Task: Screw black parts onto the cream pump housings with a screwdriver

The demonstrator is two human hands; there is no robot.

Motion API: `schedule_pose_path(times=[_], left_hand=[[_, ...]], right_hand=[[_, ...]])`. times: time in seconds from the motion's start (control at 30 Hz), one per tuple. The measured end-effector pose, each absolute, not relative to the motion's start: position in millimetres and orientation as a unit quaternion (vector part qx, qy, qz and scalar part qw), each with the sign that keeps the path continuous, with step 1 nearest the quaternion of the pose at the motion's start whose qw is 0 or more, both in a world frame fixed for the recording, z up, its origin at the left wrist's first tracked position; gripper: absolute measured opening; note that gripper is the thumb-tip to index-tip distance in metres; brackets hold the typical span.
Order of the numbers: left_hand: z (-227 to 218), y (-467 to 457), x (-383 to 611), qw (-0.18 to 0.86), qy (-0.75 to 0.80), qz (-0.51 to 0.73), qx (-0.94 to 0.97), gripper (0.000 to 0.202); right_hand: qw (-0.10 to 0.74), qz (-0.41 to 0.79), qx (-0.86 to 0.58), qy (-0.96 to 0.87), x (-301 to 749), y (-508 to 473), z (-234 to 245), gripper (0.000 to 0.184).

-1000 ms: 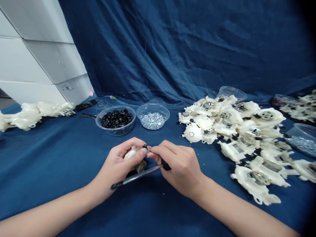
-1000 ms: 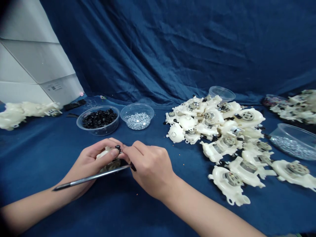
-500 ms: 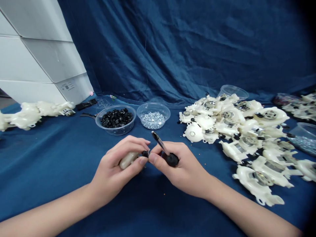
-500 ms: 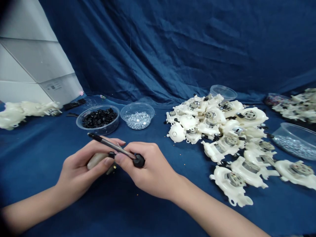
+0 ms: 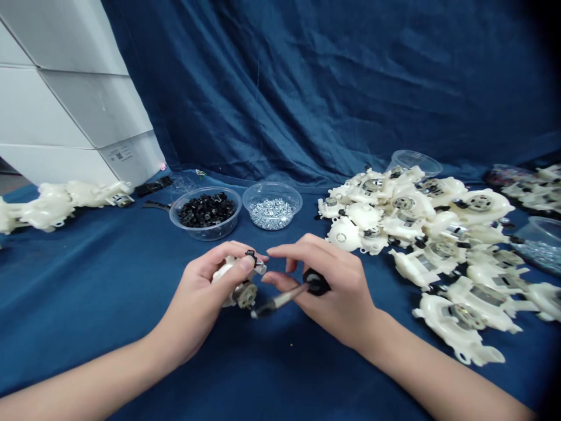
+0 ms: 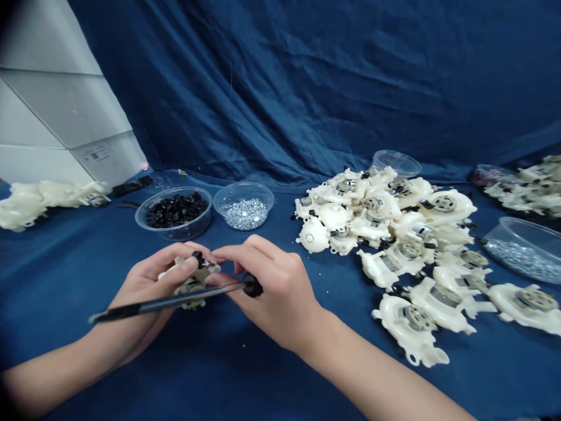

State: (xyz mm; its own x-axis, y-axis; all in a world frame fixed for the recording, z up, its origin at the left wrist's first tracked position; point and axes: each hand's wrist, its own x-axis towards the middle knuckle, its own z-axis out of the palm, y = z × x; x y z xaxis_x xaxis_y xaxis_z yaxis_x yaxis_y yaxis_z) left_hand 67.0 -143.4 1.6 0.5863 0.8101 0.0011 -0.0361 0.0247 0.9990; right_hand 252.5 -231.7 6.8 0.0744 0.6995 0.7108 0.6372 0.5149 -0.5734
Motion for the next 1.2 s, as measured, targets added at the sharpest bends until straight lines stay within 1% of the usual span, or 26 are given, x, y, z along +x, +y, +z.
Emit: schedule_pose_path(times=[0.1,0.2,0.33,0.4,0.47,0.57,0.7,0.77,0.83,0.87,0.97,1.0,1.07,1.13,1.2], left_hand=[[2.5,-145.6,69.3,0.684,0.328,0.31,0.573,0.016],[5.2,-148.0,70.0,0.68,0.313,0.301,0.59,0.017],[6.9,-147.6,68.3,0.628,0.3,0.311,0.647,0.015],[6.3,-146.2,67.0,0.583,0.289,0.323,0.687,0.012],[4.4,-144.8,66.1,0.561,0.277,0.331,0.706,0.009],[0.0,-144.4,65.6,0.585,0.268,0.333,0.689,0.008],[-3.1,-147.5,66.9,0.603,0.284,0.329,0.669,0.01],[-1.8,-149.9,68.1,0.64,0.302,0.317,0.631,0.014],[1.3,-152.1,69.4,0.69,0.321,0.291,0.58,0.019],[3.4,-152.8,70.1,0.709,0.328,0.28,0.558,0.022],[9.8,-151.4,72.2,0.724,0.346,0.295,0.519,0.025],[11.6,-149.6,72.8,0.717,0.352,0.316,0.511,0.026],[14.3,-144.6,73.4,0.693,0.366,0.37,0.498,0.027],[15.6,-139.2,73.1,0.67,0.372,0.424,0.482,0.026],[15.4,-135.4,72.0,0.663,0.368,0.458,0.463,0.024]], right_hand=[[0.541,-0.001,-0.462,-0.703,252.6,-233.2,2.4,0.023],[0.532,-0.021,-0.455,-0.714,251.0,-234.0,0.3,0.02],[0.531,-0.04,-0.467,-0.706,246.7,-233.5,-0.8,0.019],[0.538,-0.038,-0.47,-0.699,244.1,-233.0,-1.4,0.014],[0.545,-0.035,-0.477,-0.689,241.9,-232.6,-2.4,0.009],[0.537,-0.046,-0.496,-0.681,240.3,-232.1,-4.7,0.005],[0.52,-0.074,-0.501,-0.688,239.7,-230.2,-8.5,0.008],[0.526,-0.064,-0.502,-0.683,239.4,-228.7,-8.4,0.008],[0.537,-0.038,-0.499,-0.679,240.0,-227.5,-5.6,0.004],[0.542,-0.018,-0.502,-0.673,241.1,-227.4,-3.2,0.007],[0.54,0.091,-0.56,-0.622,249.5,-229.6,6.4,0.031],[0.523,0.135,-0.591,-0.599,253.9,-231.1,9.6,0.035],[0.454,0.197,-0.646,-0.581,264.1,-234.5,14.3,0.029],[0.361,0.189,-0.673,-0.617,273.3,-236.8,15.7,0.018],[0.277,0.136,-0.675,-0.671,278.8,-236.3,13.1,0.013]])
